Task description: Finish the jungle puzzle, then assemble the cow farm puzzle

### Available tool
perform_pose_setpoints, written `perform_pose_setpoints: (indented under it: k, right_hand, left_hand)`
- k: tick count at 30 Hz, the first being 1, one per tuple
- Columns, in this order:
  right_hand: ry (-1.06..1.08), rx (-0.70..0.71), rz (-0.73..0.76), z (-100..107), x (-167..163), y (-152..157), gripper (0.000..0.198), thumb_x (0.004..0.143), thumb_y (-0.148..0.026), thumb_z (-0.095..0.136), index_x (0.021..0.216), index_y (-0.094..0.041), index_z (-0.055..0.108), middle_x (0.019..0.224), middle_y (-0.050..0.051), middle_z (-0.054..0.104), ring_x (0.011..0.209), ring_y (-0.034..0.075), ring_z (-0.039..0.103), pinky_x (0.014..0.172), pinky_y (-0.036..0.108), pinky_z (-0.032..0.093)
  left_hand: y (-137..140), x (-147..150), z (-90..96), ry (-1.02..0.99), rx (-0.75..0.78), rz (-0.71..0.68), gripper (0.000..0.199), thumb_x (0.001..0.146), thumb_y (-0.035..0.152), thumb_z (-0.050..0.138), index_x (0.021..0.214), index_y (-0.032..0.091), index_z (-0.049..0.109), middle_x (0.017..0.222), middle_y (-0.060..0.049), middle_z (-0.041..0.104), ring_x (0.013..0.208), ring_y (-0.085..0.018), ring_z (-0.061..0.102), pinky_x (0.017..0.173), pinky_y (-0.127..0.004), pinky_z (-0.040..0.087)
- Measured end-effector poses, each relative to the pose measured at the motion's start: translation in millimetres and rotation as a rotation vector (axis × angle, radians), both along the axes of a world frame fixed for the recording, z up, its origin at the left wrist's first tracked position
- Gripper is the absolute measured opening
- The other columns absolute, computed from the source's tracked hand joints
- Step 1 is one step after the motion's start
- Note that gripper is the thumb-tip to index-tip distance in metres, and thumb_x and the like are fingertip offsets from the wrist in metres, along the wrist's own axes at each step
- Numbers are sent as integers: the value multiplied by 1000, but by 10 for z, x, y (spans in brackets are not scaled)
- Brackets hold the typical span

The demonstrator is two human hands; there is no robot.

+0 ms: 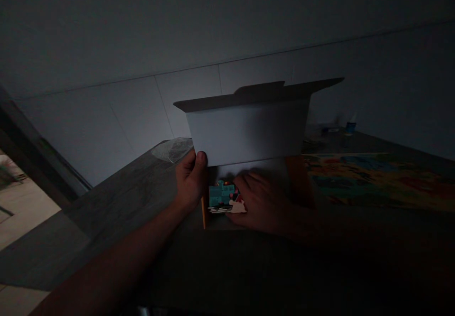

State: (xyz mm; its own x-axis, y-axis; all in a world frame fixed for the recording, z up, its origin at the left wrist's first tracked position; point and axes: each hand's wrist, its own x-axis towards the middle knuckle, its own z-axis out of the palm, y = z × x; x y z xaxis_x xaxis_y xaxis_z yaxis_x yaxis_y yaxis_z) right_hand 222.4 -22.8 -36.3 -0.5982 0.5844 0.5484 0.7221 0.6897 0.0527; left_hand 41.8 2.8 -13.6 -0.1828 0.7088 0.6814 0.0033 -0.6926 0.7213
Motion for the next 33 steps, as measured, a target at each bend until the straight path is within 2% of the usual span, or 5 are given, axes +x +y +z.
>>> perform_pose_setpoints:
  k: [7, 13, 24, 33]
  right_hand:
    - [-49, -18, 27, 34, 32, 31, 43, 78, -52, 66, 100, -15, 60, 90, 10, 64, 89, 27, 56, 79, 39, 43]
    - [-72, -61, 38, 99, 56, 33, 49, 77, -57, 66, 102, -15, 59, 90, 10, 66, 89, 28, 58, 84, 42, 43]
    - [-16, -53, 92, 92, 84, 60, 45, 75, -56, 67, 95, -17, 60, 84, 7, 63, 84, 25, 57, 75, 36, 42]
    - [9, -81, 89, 86, 88, 50, 45, 71, -54, 70, 90, -14, 61, 85, 9, 62, 85, 25, 57, 74, 36, 42]
  left_hand:
    - [1, -13, 11, 62, -12, 51, 33, 84, 52, 66, 82, 20, 68, 76, -2, 63, 70, -18, 50, 65, -30, 43]
    - [28, -47, -7, 49, -16, 23, 33, 83, 51, 68, 80, 19, 68, 73, 0, 61, 66, -16, 50, 63, -28, 41]
    - [0, -19, 7, 68, -8, 38, 38, 84, 53, 68, 70, 19, 62, 64, 0, 52, 59, -14, 42, 55, -27, 36]
    - [21, -26, -8, 62, -7, 59, 39, 82, 56, 68, 70, 19, 61, 65, -1, 53, 60, -15, 42, 56, -28, 37]
